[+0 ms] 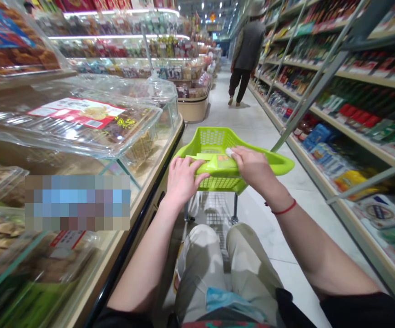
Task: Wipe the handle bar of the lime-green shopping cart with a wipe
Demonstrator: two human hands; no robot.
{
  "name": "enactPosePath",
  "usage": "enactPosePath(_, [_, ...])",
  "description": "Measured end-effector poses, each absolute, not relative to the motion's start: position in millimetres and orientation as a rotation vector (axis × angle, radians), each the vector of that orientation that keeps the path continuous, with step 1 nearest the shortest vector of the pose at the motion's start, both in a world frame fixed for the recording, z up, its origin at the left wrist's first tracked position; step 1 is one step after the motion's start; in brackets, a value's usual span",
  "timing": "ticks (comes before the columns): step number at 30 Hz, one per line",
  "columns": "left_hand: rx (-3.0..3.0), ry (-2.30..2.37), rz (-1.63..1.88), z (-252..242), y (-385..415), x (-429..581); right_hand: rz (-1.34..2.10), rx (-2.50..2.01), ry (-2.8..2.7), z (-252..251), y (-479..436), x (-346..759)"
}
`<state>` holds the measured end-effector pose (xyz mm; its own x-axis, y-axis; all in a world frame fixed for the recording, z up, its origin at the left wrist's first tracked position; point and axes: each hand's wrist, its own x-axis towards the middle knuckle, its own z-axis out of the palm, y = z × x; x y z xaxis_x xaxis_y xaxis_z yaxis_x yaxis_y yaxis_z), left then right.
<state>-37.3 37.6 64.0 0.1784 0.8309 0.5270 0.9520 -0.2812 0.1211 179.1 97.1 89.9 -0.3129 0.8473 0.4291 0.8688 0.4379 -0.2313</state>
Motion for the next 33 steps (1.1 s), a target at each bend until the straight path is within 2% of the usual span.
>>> enactPosePath(4, [-2.22, -1.702, -0.758, 62, 38, -39, -0.142, -1.156, -2.147, 64, 63, 198])
enactPosePath(10, [-2.275, -1.667, -0.835, 56, 44, -42, -0.145, -1.112, -2.11, 56, 51, 213])
enactPosePath(19, [-2.285, -1.646, -0.851, 59, 44, -42, 0.16, -1.602, -2.252, 115, 119, 183])
enactPosePath(24, [-2.263, -1.682, -0.802, 63, 41, -39, 0.13, -1.765, -2.283, 121, 123, 174])
enactPosePath(33, [-2.248, -1.706, -0.811, 65, 38, -37, -0.165, -1.18, -2.161, 62, 63, 204])
